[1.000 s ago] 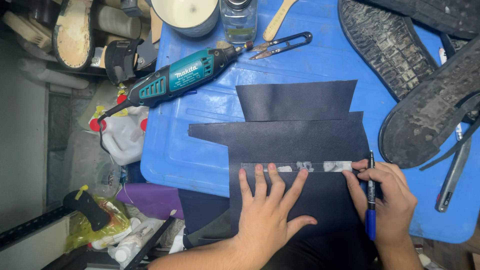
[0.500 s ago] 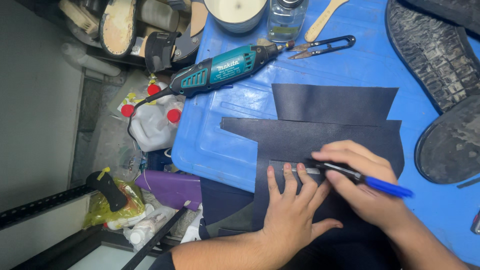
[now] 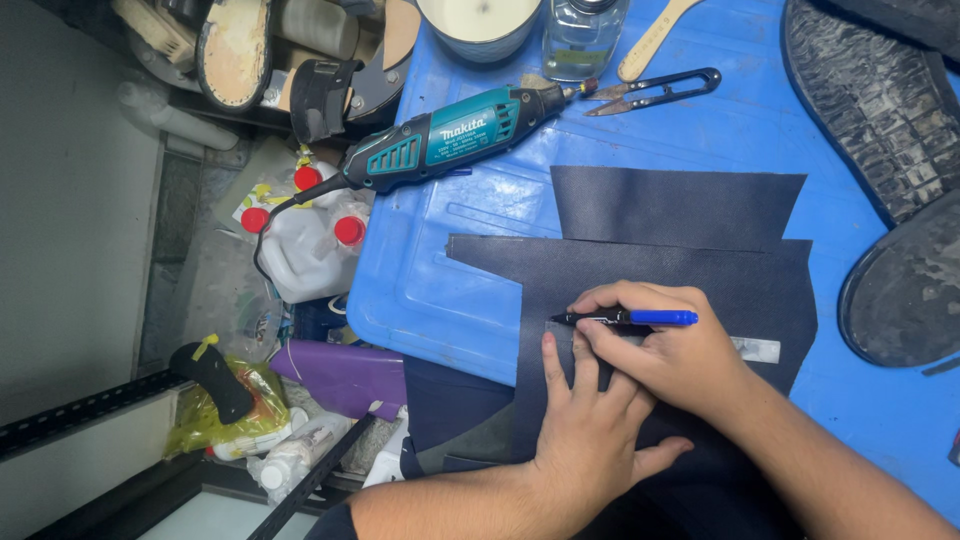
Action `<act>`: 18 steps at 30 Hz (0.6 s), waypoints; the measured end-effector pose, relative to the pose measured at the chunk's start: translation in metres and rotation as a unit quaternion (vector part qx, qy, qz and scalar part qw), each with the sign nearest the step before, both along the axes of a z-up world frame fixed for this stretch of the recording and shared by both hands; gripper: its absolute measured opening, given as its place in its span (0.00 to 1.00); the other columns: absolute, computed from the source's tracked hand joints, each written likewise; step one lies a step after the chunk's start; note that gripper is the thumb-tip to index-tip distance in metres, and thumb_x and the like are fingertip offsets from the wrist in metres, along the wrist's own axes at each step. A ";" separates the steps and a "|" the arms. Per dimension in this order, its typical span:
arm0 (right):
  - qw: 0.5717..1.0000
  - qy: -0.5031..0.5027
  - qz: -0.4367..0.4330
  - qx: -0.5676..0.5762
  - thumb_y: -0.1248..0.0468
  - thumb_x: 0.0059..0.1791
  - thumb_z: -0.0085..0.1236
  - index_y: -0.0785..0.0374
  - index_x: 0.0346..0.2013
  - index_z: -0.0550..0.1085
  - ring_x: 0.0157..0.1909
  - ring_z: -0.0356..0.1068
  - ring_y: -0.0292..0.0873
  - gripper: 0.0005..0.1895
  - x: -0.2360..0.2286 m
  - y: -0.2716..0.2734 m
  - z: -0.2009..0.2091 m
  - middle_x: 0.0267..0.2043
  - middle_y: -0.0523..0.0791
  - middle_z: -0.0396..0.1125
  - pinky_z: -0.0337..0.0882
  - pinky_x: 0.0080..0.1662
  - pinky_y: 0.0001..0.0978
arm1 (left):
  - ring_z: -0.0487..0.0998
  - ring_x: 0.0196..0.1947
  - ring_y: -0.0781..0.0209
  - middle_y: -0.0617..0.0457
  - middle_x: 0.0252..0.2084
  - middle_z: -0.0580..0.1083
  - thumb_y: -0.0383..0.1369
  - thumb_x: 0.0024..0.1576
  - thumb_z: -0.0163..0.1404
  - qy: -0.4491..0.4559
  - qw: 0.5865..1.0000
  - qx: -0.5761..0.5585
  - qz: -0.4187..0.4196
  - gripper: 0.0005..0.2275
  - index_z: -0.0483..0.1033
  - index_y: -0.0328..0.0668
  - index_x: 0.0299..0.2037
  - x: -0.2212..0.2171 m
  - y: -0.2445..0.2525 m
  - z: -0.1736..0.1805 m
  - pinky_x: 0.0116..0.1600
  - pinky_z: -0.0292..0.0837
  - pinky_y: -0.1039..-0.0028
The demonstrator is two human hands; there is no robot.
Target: The person marks a dark sheet of leather with a blue marker using a ruler, then cuts along the marked lines with a utility knife. The cut pieces are set aside on the blue work surface.
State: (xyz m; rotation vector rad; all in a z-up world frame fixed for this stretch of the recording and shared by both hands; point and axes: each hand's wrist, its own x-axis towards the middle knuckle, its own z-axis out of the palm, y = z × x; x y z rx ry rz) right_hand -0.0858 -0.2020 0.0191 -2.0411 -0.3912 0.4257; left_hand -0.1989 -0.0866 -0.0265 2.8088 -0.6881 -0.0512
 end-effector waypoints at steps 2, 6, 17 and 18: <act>1.000 0.005 0.000 -0.006 0.63 0.44 0.64 0.62 0.38 0.81 0.40 0.83 0.41 0.11 0.000 0.001 -0.001 0.39 0.46 0.80 0.80 0.43 0.30 | 0.55 0.69 0.24 0.41 0.69 0.60 0.65 0.54 0.48 0.006 1.000 -0.017 0.004 0.36 0.74 0.46 0.63 0.000 0.000 0.000 0.68 0.44 0.24; 1.000 0.003 0.007 0.003 0.63 0.44 0.64 0.62 0.38 0.81 0.39 0.82 0.41 0.10 0.001 0.001 -0.003 0.38 0.45 0.80 0.80 0.42 0.29 | 0.57 0.69 0.23 0.41 0.68 0.61 0.63 0.52 0.52 0.014 0.999 -0.041 0.009 0.35 0.75 0.46 0.61 0.002 0.000 0.002 0.68 0.45 0.23; 1.000 0.000 -0.001 -0.011 0.64 0.43 0.63 0.63 0.37 0.81 0.39 0.82 0.41 0.10 0.000 -0.015 0.002 0.38 0.46 0.79 0.79 0.41 0.30 | 0.60 0.67 0.19 0.36 0.66 0.62 0.61 0.49 0.56 0.000 0.998 -0.053 0.020 0.38 0.71 0.44 0.65 0.005 0.001 0.010 0.66 0.48 0.23; 1.000 -0.010 0.008 0.011 0.64 0.43 0.63 0.63 0.38 0.81 0.40 0.82 0.42 0.10 0.000 -0.013 0.001 0.39 0.46 0.79 0.79 0.42 0.30 | 0.60 0.67 0.19 0.37 0.67 0.62 0.61 0.49 0.56 0.002 0.999 -0.052 0.017 0.38 0.71 0.43 0.65 0.006 0.001 0.010 0.66 0.48 0.23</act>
